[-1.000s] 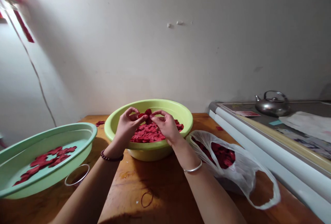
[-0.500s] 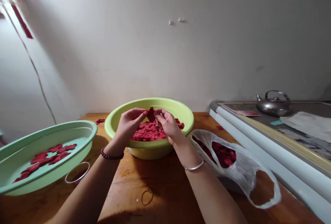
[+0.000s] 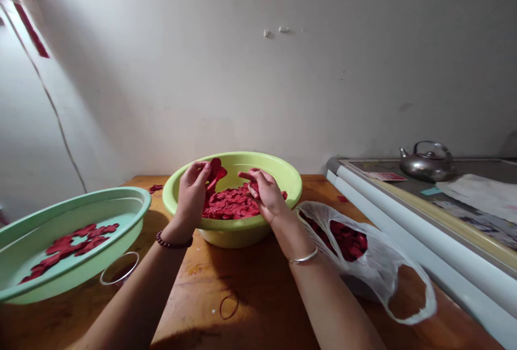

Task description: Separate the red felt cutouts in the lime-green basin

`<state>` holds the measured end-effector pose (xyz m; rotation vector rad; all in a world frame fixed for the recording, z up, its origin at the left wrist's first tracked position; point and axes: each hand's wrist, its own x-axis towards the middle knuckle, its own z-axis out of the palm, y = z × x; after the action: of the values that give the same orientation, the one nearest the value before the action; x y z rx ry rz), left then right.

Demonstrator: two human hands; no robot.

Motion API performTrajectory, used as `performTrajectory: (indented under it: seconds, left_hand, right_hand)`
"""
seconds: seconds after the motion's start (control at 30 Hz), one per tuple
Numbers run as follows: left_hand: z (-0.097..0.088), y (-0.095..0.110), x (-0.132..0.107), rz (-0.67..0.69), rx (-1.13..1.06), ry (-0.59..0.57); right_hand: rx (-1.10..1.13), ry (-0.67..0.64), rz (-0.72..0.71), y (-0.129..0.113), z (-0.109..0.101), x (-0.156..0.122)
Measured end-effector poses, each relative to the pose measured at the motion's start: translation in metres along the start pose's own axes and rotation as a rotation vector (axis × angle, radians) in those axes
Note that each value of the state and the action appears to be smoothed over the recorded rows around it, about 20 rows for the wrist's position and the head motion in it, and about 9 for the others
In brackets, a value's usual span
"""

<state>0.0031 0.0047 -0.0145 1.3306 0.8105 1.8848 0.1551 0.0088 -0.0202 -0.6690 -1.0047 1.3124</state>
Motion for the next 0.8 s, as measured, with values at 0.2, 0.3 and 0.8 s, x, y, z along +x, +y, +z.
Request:
performTrajectory:
  seconds: [0.2, 0.3, 0.8]
  left_hand:
    - [0.003, 0.0, -0.002, 0.094, 0.126, -0.099]
    - [0.003, -0.001, -0.004, 0.163, 0.237, -0.095]
    - [-0.001, 0.001, -0.003, 0.079, 0.131, 0.032]
  right_hand:
    - [-0.106, -0.087, 0.037, -0.002, 0.001, -0.005]
    - [-0.165, -0.09, -0.012, -0.003, 0.004, -0.008]
    - [-0.191, 0.015, -0.134, 0.013, 0.004, 0.003]
